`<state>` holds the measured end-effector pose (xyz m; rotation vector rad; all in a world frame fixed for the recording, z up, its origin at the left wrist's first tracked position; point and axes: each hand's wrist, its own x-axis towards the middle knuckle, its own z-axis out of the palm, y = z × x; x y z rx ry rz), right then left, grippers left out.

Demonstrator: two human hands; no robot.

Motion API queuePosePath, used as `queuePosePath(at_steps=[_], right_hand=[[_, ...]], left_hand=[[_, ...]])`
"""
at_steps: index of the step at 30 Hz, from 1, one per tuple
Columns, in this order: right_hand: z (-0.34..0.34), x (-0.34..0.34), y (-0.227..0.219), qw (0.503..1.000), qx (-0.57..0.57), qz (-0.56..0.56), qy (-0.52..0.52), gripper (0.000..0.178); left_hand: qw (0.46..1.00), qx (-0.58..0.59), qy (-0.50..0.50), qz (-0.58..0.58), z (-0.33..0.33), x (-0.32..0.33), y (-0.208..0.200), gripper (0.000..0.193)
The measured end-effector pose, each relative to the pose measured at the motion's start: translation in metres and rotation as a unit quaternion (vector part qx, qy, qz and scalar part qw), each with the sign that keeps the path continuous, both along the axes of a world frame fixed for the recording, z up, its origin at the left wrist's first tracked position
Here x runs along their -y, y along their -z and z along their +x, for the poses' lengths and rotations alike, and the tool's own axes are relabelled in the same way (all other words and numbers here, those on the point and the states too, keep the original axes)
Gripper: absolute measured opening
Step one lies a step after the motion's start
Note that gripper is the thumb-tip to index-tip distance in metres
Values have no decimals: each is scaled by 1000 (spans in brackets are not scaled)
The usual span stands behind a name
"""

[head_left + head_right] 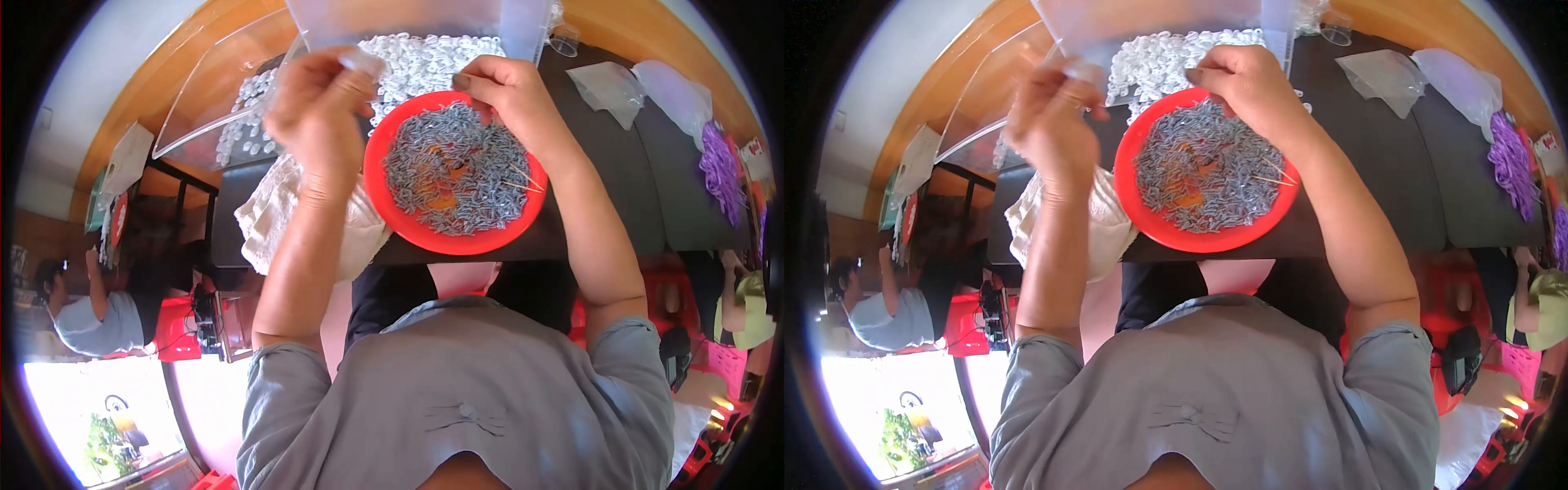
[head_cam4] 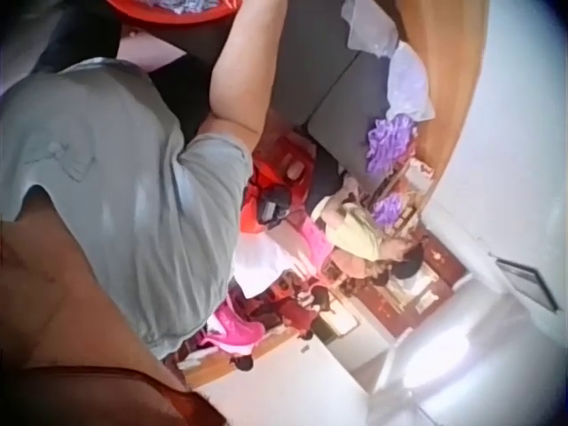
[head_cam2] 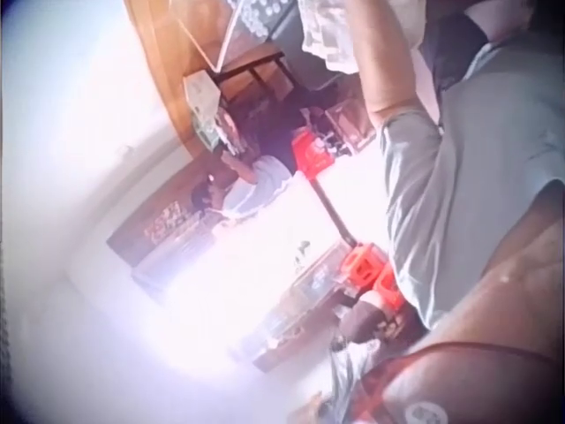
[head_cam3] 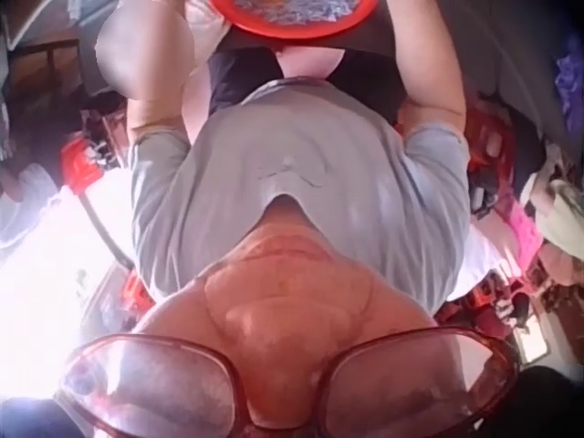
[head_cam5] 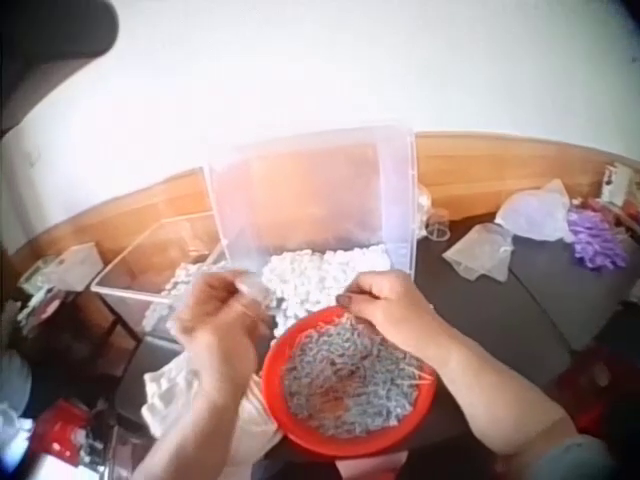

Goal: Manually inserting blue wire clips into small white circular plastic components.

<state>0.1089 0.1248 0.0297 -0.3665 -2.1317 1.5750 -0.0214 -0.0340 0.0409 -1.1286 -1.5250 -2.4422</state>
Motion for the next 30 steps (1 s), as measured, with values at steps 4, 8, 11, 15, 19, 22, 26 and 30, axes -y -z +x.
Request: queuePosePath(at_steps=[4, 8, 11, 15, 19, 22, 26, 30], right_hand=[[-8, -4, 14, 987, -3, 157, 44, 16], [-11, -2, 14, 977, 16, 207, 45, 15], [-11, -8, 20, 957, 0, 277, 86, 15], [-15, -14, 26, 942, -17, 313, 119, 14], [-14, -23, 28, 919, 13, 360, 158, 13], [-14, -28, 29, 922, 0, 347, 169, 14], [-11, -28, 22, 914, -29, 348, 209, 14], [-9, -35, 21, 902, -96, 313, 282, 16]], left_hand=[[978, -84, -188, 10, -66, 34, -48, 16], [908, -201, -331, -161, -117, 44, -54, 26], [854, -306, -394, -148, -93, 38, -38, 29], [904, -280, -188, -262, -71, 8, 7, 17], [759, -336, -237, -505, -84, -17, 43, 20], [709, -321, -233, -583, -87, -26, 64, 21], [704, -332, -237, -582, -94, -29, 77, 19], [732, -330, -250, -541, -100, -29, 82, 20]])
